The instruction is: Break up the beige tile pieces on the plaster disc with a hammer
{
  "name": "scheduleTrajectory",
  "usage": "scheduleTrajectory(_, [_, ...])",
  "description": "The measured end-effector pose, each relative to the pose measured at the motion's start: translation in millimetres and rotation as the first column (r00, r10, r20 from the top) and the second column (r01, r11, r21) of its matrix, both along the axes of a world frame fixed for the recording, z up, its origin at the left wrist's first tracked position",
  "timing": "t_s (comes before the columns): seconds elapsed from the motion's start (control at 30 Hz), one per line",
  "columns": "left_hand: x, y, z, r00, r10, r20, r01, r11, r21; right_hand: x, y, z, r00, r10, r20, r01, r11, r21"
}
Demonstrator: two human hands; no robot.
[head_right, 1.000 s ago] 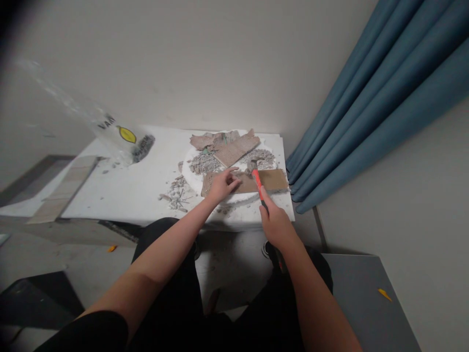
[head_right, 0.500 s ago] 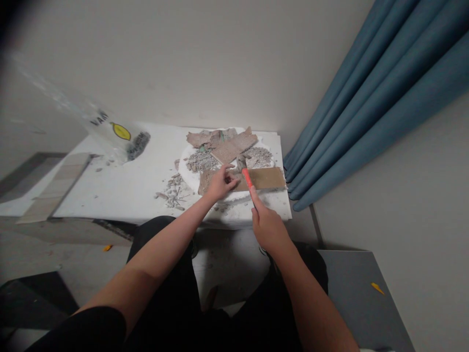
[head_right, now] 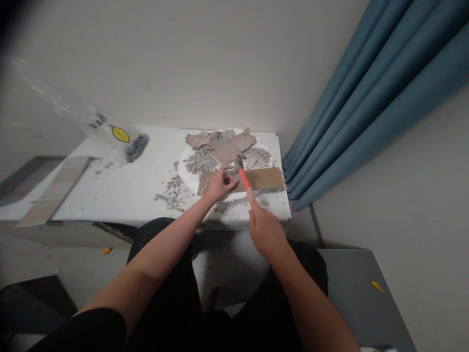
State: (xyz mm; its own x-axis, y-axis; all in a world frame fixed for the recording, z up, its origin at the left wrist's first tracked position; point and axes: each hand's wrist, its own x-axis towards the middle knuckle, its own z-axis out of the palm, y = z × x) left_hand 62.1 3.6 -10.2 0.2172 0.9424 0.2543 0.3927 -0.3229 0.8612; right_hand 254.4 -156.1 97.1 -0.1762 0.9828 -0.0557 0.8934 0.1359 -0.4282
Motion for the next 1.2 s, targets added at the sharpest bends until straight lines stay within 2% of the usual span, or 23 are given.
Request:
scheduleTrajectory(0.13, [0.2, 0.8, 0.2, 1.0, 0.019, -0.011, -0.019, 1.0, 0.002, -1.0, -0.1, -0.4, 0.999, 0.022, 0.043, -0.02, 0.999, -0.032])
scheduleTrajectory(0.3, [0.2, 0.9, -0.7, 1.0, -0.003, 0.01, 0.003, 1.0, -0.011, -0.8, -1.4, -0.9, 1.0, 0.006, -0.002, -0.006, 1.0, -0.007])
scheduleTrajectory(0.63, [0.6, 4.5, -8.9, 1.0, -0.003, 0.031, 0.002, 0.999, 0.037, -1.5, -1.4, 0.9, 0.998, 0.007, 0.058, -0.006, 1.0, -0.022])
scheduleTrajectory(0.83, [-0.1, 4.9, -7.6, 1.0, -0.02, 0.014, 0.019, 0.998, 0.065, -2.1, -1.8, 2.3, 0.998, 0.026, 0.051, -0.026, 1.0, 0.002])
scheduleTrajectory(0.97, [-0.1, 5.0, -7.0, 1.0, 0.015, -0.018, -0.014, 0.998, 0.062, -3.6, -2.1, 2.5, 0.995, 0.04, 0.095, -0.035, 0.998, -0.055])
scheduleTrajectory(1.13, [-0.7, 5.1, -7.5, 1.0, 0.003, -0.025, -0.001, 0.999, 0.044, -3.9, -1.4, 0.5, 0.998, 0.03, 0.06, -0.03, 1.0, -0.004])
scheduleTrajectory(1.2, [-0.8, 5.0, -7.1, 1.0, 0.007, -0.023, -0.006, 0.999, 0.049, -4.4, -0.4, -0.9, 0.996, 0.03, 0.079, -0.026, 0.999, -0.045])
